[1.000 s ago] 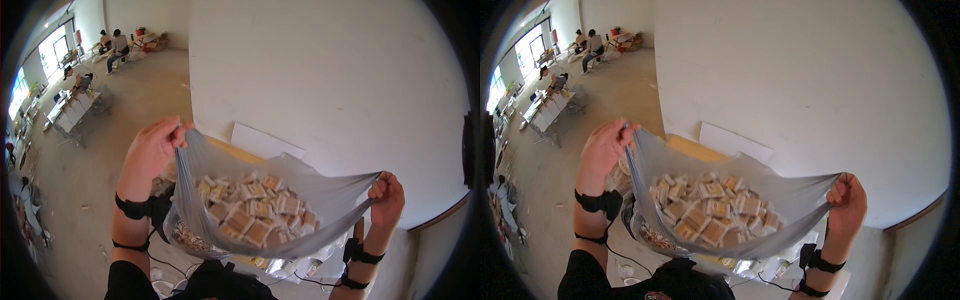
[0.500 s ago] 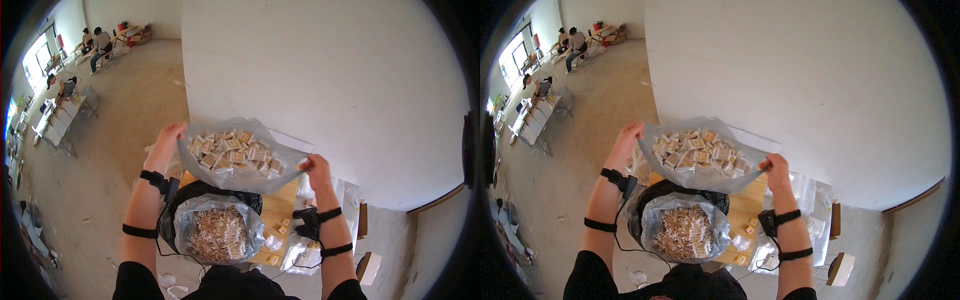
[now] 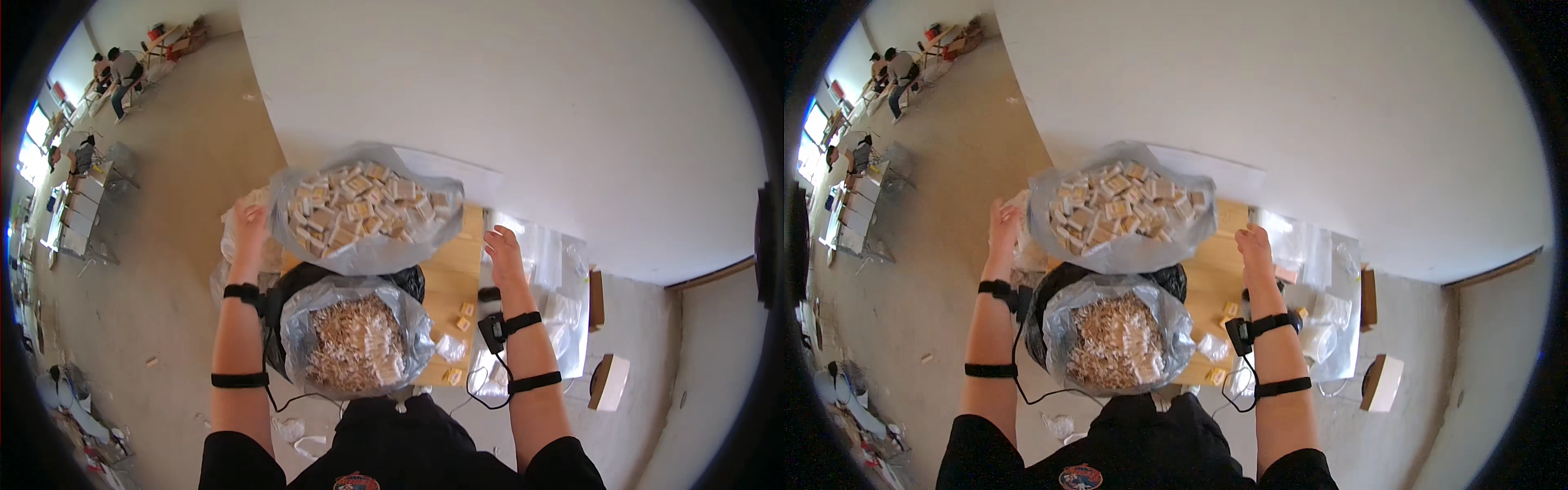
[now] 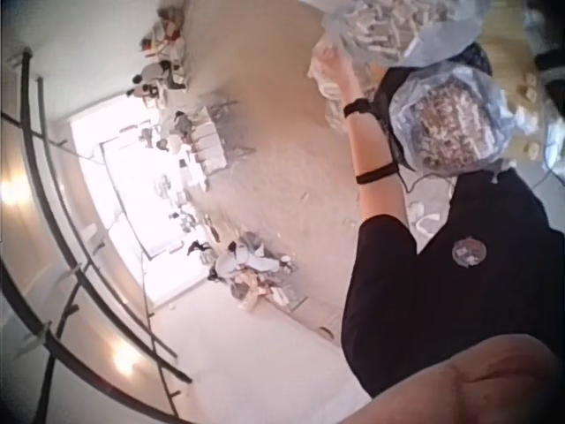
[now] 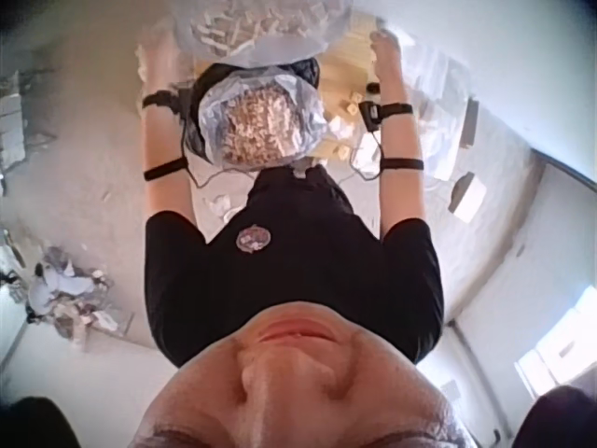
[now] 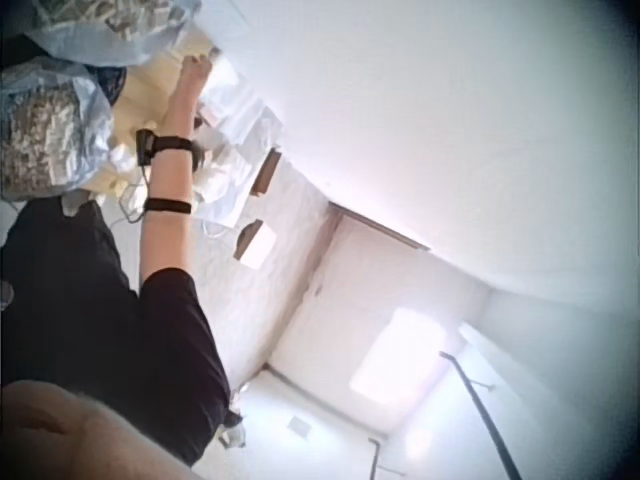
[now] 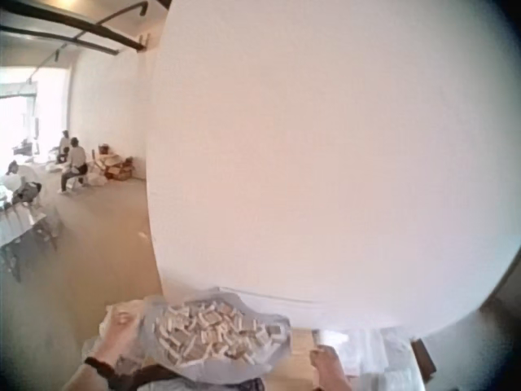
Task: Collecting and sorting small packaged goods into larger plastic bags in a warehouse or assembly environment.
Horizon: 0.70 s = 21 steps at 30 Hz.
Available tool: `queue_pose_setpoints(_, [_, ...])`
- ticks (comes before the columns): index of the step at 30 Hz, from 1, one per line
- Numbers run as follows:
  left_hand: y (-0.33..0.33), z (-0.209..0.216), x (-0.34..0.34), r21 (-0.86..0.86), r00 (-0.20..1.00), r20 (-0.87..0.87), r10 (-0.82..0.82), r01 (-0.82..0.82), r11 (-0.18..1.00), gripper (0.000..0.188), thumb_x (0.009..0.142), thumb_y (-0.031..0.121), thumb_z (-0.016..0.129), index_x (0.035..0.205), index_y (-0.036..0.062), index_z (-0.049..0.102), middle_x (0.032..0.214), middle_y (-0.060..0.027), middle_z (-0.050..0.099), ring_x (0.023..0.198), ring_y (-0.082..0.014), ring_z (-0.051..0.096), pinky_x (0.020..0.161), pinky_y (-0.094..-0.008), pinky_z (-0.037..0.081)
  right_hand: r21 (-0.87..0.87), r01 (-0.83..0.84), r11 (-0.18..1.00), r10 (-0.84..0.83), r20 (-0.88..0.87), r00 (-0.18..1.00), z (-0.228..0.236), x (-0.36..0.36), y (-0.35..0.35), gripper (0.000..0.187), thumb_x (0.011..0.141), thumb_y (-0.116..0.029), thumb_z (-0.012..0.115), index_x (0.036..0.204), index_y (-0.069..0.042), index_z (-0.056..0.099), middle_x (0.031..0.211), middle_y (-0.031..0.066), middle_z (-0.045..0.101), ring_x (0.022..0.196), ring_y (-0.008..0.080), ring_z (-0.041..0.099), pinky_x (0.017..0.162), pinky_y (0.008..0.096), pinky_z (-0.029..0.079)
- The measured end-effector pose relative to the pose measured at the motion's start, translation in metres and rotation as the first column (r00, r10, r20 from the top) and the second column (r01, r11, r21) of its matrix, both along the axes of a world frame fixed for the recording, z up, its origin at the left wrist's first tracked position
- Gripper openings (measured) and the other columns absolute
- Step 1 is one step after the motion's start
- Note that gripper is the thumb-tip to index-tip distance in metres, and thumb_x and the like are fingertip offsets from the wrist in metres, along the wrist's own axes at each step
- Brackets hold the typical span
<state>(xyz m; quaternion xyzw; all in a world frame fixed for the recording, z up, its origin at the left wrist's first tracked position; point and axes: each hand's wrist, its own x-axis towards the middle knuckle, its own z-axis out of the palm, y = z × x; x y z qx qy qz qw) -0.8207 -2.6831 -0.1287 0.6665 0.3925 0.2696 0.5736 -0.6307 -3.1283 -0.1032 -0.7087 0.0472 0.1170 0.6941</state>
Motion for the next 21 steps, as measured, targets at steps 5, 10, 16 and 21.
queue_pose_setpoints(5, [-0.043, -0.064, -0.108, -0.096, 0.996, -0.001, 0.089, -0.089, 0.991, 0.066, 0.082, 0.017, 0.059, 0.137, 0.0076, 0.022, 0.122, -0.0164, 0.046, 0.108, -0.0244, 0.048, 0.092, -0.0354, 0.038, 0.093, 0.128, 0.987, -0.091, -0.328, 0.940, -0.057, -0.078, -0.119, 0.039, 0.078, -0.006, 0.057, 0.114, 0.001, 0.043, 0.091, 0.0102, 0.056, 0.067, 0.0168, 0.055, 0.065, 0.0323, 0.050])
queue_pose_setpoints(10, [-0.082, -0.144, -0.322, -0.353, 0.912, -0.391, 0.127, -0.276, 0.894, 0.058, 0.089, 0.025, 0.047, 0.137, 0.0139, 0.018, 0.122, -0.0134, 0.048, 0.111, -0.0239, 0.047, 0.094, -0.0387, 0.036, -0.051, 0.315, 0.948, -0.293, -0.529, 0.796, -0.176, -0.186, -0.258, 0.031, 0.077, -0.003, 0.055, 0.107, -0.004, 0.047, 0.087, 0.0146, 0.059, 0.058, 0.0225, 0.057, 0.052, 0.0355, 0.050])
queue_pose_setpoints(16, [-0.217, -0.142, -0.422, -0.546, 0.808, -0.531, 0.256, -0.557, 0.626, 0.047, 0.086, 0.015, 0.048, 0.131, 0.0076, 0.033, 0.112, -0.0139, 0.049, 0.110, -0.0308, 0.049, 0.084, -0.0431, 0.043, -0.334, 0.210, 0.919, -0.389, -0.677, 0.625, -0.223, -0.288, -0.386, 0.014, 0.076, -0.002, 0.054, 0.089, -0.005, 0.049, 0.079, 0.0096, 0.054, 0.072, 0.0270, 0.058, 0.058, 0.0349, 0.049])
queue_pose_setpoints(21, [-0.271, -0.144, -0.483, -0.557, 0.823, -0.532, 0.198, -0.517, 0.650, 0.040, 0.085, 0.014, 0.049, 0.122, 0.0049, 0.039, 0.115, -0.0141, 0.047, 0.106, -0.0322, 0.051, 0.082, -0.0442, 0.044, -0.222, 0.262, 0.939, -0.341, -0.703, 0.624, -0.226, -0.315, -0.410, 0.015, 0.076, -0.003, 0.053, 0.090, -0.004, 0.049, 0.083, 0.0113, 0.052, 0.072, 0.0288, 0.058, 0.062, 0.0366, 0.050])
